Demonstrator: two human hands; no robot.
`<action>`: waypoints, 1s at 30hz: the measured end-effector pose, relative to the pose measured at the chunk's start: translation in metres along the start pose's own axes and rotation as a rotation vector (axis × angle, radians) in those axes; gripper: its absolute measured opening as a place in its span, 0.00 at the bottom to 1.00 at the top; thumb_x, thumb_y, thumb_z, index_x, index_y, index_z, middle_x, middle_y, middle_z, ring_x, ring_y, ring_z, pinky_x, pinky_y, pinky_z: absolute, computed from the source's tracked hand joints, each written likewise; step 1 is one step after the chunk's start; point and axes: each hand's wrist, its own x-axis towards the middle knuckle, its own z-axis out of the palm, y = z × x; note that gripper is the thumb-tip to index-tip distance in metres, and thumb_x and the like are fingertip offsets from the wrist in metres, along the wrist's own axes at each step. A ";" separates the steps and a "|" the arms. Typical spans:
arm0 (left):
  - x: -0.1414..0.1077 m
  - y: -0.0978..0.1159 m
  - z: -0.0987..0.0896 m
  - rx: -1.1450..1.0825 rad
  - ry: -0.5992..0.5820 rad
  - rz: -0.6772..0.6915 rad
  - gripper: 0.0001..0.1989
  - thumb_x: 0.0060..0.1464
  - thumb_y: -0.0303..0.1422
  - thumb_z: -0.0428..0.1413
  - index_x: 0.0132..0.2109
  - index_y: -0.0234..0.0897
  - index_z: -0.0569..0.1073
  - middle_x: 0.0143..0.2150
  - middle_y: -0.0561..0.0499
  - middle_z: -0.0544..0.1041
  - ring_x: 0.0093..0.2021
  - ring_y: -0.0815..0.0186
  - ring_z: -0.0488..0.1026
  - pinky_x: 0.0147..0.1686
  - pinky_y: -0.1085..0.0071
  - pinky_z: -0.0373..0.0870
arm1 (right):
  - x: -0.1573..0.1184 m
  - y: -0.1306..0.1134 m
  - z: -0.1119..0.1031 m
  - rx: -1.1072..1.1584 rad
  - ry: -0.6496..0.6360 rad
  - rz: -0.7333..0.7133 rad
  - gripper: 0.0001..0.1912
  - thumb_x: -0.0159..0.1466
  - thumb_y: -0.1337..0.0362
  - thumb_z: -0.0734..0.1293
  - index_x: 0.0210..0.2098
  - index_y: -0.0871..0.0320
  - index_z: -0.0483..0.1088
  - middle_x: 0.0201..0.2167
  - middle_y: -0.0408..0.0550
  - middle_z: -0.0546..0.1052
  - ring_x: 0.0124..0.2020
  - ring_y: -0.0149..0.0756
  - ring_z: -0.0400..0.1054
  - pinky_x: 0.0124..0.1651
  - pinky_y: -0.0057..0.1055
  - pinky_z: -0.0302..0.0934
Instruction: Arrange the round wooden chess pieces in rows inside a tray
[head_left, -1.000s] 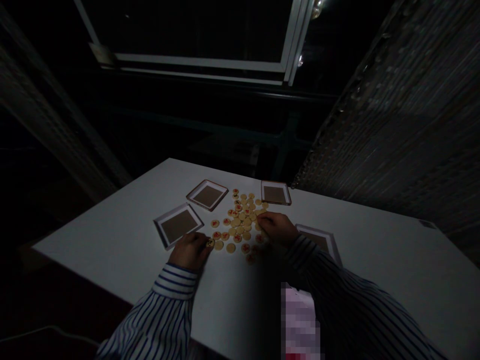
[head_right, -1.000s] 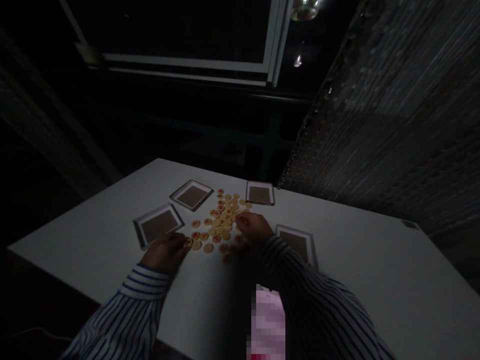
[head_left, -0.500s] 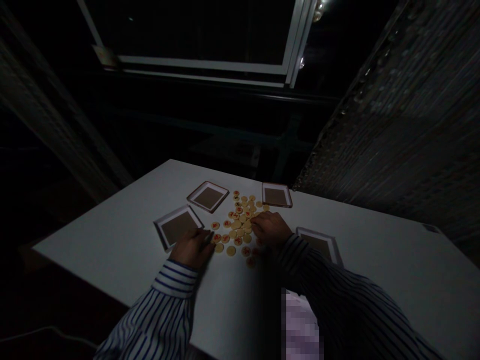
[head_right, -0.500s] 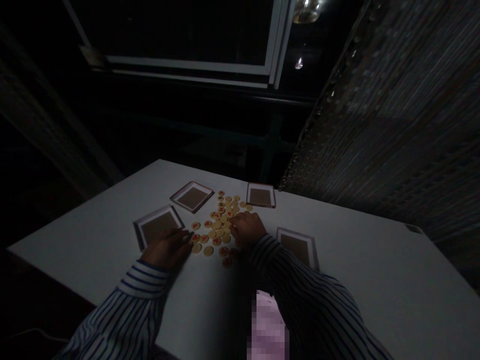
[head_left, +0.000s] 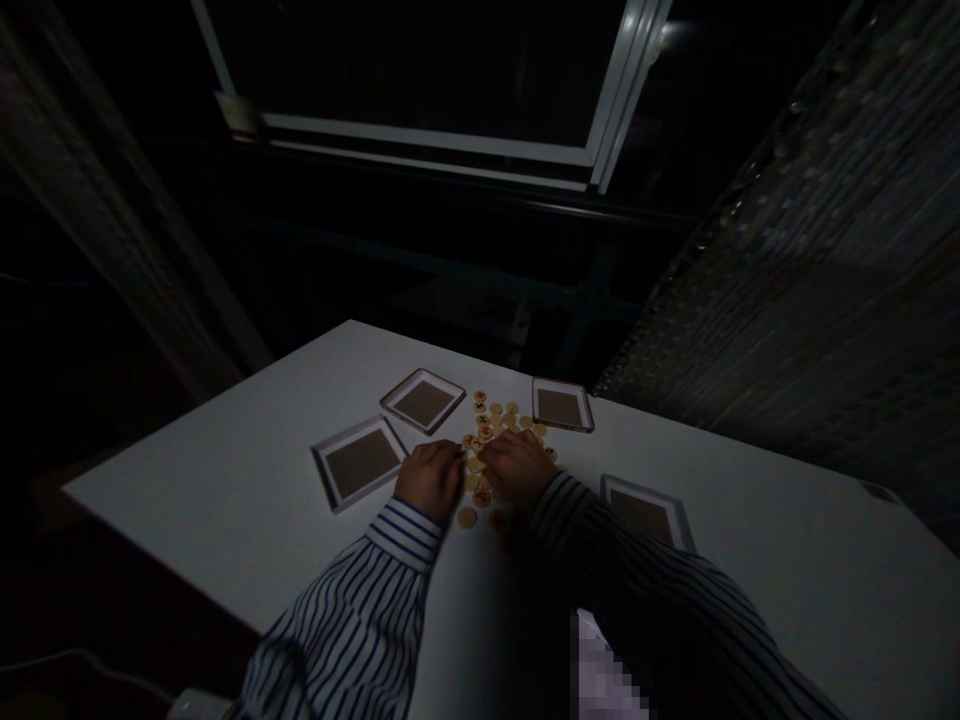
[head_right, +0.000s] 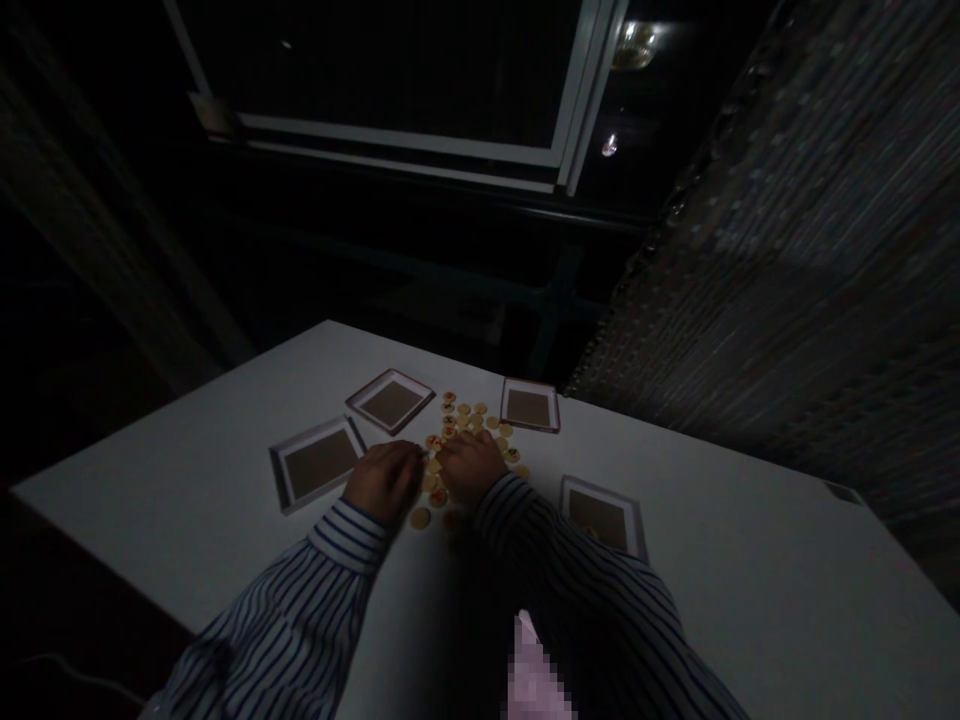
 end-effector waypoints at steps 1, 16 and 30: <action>-0.001 -0.001 0.001 -0.012 0.001 -0.005 0.13 0.53 0.33 0.44 0.41 0.35 0.70 0.39 0.46 0.74 0.41 0.61 0.67 0.42 0.62 0.64 | 0.001 0.000 0.001 0.000 0.000 -0.008 0.10 0.58 0.66 0.57 0.37 0.57 0.67 0.37 0.48 0.72 0.42 0.39 0.59 0.41 0.36 0.46; -0.004 -0.004 0.006 -0.067 0.015 -0.003 0.12 0.52 0.31 0.44 0.39 0.35 0.70 0.37 0.47 0.74 0.39 0.62 0.68 0.41 0.62 0.64 | 0.008 -0.002 0.003 0.006 -0.014 -0.033 0.11 0.59 0.67 0.56 0.38 0.58 0.67 0.37 0.50 0.71 0.43 0.39 0.58 0.42 0.37 0.46; -0.004 0.003 0.006 -0.143 0.072 0.026 0.11 0.50 0.32 0.48 0.40 0.35 0.70 0.38 0.47 0.74 0.40 0.63 0.68 0.42 0.64 0.65 | 0.008 0.018 0.003 0.887 0.136 0.275 0.13 0.53 0.61 0.62 0.36 0.60 0.67 0.28 0.44 0.72 0.29 0.29 0.65 0.33 0.27 0.58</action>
